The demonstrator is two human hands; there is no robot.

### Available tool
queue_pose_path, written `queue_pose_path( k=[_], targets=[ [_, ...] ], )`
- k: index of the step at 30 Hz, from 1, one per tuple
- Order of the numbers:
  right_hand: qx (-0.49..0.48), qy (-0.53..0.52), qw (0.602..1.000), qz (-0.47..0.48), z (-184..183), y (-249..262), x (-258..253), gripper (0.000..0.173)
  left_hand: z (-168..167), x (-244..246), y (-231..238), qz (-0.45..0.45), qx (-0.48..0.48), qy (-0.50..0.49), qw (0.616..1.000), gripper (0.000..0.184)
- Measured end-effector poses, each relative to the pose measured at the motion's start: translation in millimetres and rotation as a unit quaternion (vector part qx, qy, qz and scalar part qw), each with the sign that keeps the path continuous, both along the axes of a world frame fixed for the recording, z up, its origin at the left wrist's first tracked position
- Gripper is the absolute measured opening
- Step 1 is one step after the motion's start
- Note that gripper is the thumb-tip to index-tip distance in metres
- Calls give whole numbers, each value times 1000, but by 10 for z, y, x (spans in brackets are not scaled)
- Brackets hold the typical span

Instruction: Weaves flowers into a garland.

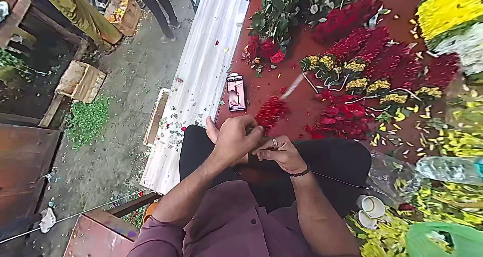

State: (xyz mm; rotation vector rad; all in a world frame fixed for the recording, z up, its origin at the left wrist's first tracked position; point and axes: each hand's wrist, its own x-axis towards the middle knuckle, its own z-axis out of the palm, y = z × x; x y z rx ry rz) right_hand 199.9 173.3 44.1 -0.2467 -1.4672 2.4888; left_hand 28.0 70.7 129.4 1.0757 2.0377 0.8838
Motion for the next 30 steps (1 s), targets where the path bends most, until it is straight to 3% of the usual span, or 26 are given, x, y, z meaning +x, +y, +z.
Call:
queue_pose_path(
  k=[3, 9, 14, 17, 20, 23, 26, 30],
  targets=[
    [66, -30, 997, -19, 19, -30, -41, 10, -214, -40, -123, 12, -101, 91, 991, 20],
    [100, -103, 988, -62, 9, 53, 8, 8, -310, -186, -437, -58, -138, -103, 983, 19],
    [127, -192, 973, -12, 48, 289, 35, 11, -224, -236, -442, -75, -141, -128, 979, 17],
    [248, -307, 919, -14, -94, 751, -79, 20, -179, -253, -476, -66, -112, -161, 978, 17],
    [441, -408, 799, -5, -481, 1301, -313, 33, -134, -242, -486, -66, -94, -198, 973, 16],
    [534, -450, 710, 93, -1032, 1570, -501, 31, -122, -216, -507, -56, -88, -217, 970, 16],
    [568, -444, 686, 99, -1436, 1601, -540, 20, -150, -240, -566, -43, -85, -218, 971, 17],
    [499, -509, 700, -48, -1216, 1594, -551, 30, -173, -282, -632, -25, -110, -228, 967, 17]
  ],
)
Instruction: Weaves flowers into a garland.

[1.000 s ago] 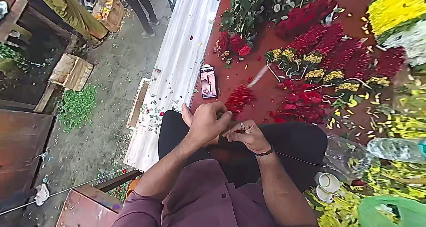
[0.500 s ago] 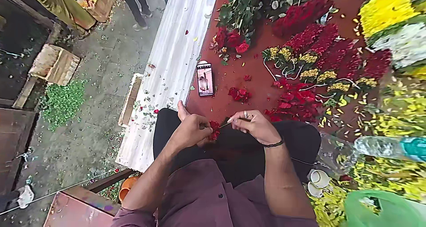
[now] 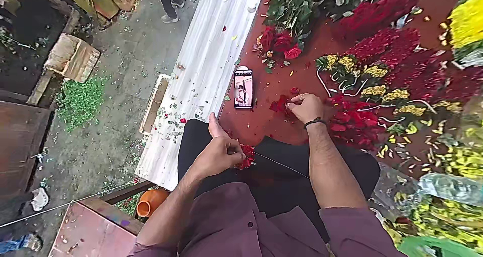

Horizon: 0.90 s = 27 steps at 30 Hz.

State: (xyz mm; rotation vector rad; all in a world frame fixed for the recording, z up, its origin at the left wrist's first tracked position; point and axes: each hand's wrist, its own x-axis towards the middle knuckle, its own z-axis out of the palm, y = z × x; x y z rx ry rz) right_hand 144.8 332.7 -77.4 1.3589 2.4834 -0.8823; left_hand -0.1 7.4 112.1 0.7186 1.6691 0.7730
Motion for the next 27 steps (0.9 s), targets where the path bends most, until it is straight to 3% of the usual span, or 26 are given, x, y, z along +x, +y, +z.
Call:
queue_pose_path(
  k=[4, 8, 12, 14, 20, 24, 27],
  targets=[
    [-5, 53, 992, -115, 111, 55, 84, 29, -41, 17, 65, -4, 12, -5, 1000, 16],
    [-55, 158, 976, -141, 140, 37, 166, 39, -21, 78, 106, -14, 29, -5, 999, 16],
    [-129, 246, 946, -169, 541, -115, 123, 19, -3, 94, 62, -17, 21, -5, 1000, 16],
    [-151, 274, 933, -178, 788, -211, 121, 16, -23, 96, 40, -18, 20, -3, 1000, 16],
    [-289, 369, 861, -199, 1285, -470, 223, 39, -48, 144, 71, -20, 35, -10, 999, 16],
    [-343, 398, 818, -235, 1394, -675, 275, 20, -47, 161, 76, -26, 33, -8, 999, 16],
    [-345, 401, 813, -242, 1383, -812, 308, 16, -46, 151, 57, -29, 25, 1, 999, 16]
  ],
)
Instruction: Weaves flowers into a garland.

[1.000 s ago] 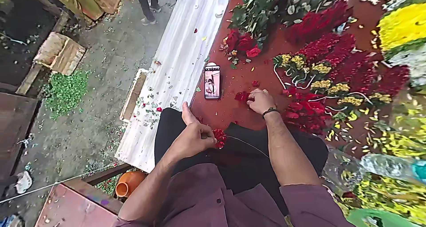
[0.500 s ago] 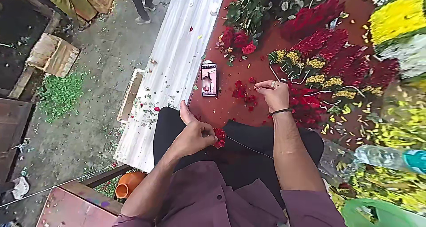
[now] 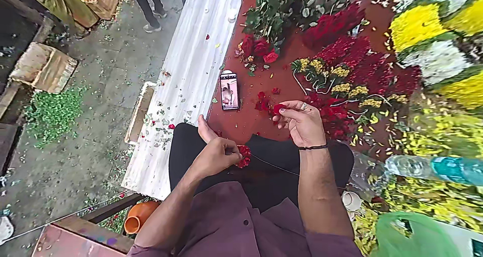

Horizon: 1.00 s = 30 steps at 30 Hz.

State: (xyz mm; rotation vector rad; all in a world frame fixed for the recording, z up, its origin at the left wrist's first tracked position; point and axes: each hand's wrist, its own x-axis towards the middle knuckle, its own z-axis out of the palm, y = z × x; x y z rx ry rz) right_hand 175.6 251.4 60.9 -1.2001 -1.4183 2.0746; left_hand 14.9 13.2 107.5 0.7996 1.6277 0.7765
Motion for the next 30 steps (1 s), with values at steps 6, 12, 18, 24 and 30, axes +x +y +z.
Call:
queue_pose_path(
  k=[6, 12, 18, 24, 30],
  targets=[
    [8, -17, 1000, -20, -386, -94, 35, 16, 6, -30, -33, 19, -11, -2, 1000, 16],
    [45, -35, 998, 16, -536, -31, 126, 14, 2, -15, 37, 13, -13, 5, 1000, 17],
    [65, -8, 998, 19, -551, -51, 104, 18, 29, -18, 72, 9, -15, 11, 1000, 15],
    [127, 12, 991, 34, -539, -101, 85, 32, 38, -46, 16, 20, -11, 16, 1000, 15],
    [184, 4, 982, 44, -482, -171, 72, 14, 48, -62, -22, 25, -12, 23, 999, 16]
  ],
)
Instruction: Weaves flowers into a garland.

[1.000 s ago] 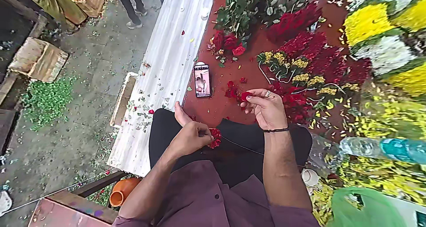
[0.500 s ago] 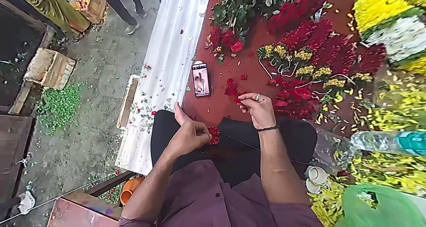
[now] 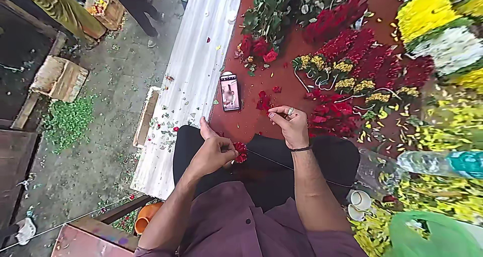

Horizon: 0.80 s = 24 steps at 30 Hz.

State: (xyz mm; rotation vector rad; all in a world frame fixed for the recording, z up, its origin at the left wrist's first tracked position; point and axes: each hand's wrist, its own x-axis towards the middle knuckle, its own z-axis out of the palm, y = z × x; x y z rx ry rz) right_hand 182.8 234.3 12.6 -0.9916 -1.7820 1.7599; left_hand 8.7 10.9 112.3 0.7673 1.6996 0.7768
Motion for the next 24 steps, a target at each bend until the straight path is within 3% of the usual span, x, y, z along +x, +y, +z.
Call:
queue_pose_path(
  k=[3, 6, 10, 15, 19, 24],
  targets=[
    [16, 15, 1000, -13, 6, -40, -22, 14, -17, 2, 0, 9, -7, 2, 1000, 16],
    [9, 38, 999, -30, 60, -86, -52, 30, -53, -4, 8, 19, -16, 16, 1000, 15],
    [-53, 52, 997, -15, 362, -214, -43, 54, -127, -10, 31, 41, -25, 49, 998, 18],
    [-154, 47, 986, 51, 693, -577, -57, 58, -222, -28, 42, 50, -23, 59, 997, 16],
    [-207, 11, 976, 67, 574, -857, -84, 61, -229, -4, 92, 28, -15, 40, 999, 14],
    [-157, -48, 984, 65, 450, -845, -123, 65, -209, 6, 108, -2, -3, 32, 999, 20]
  ],
)
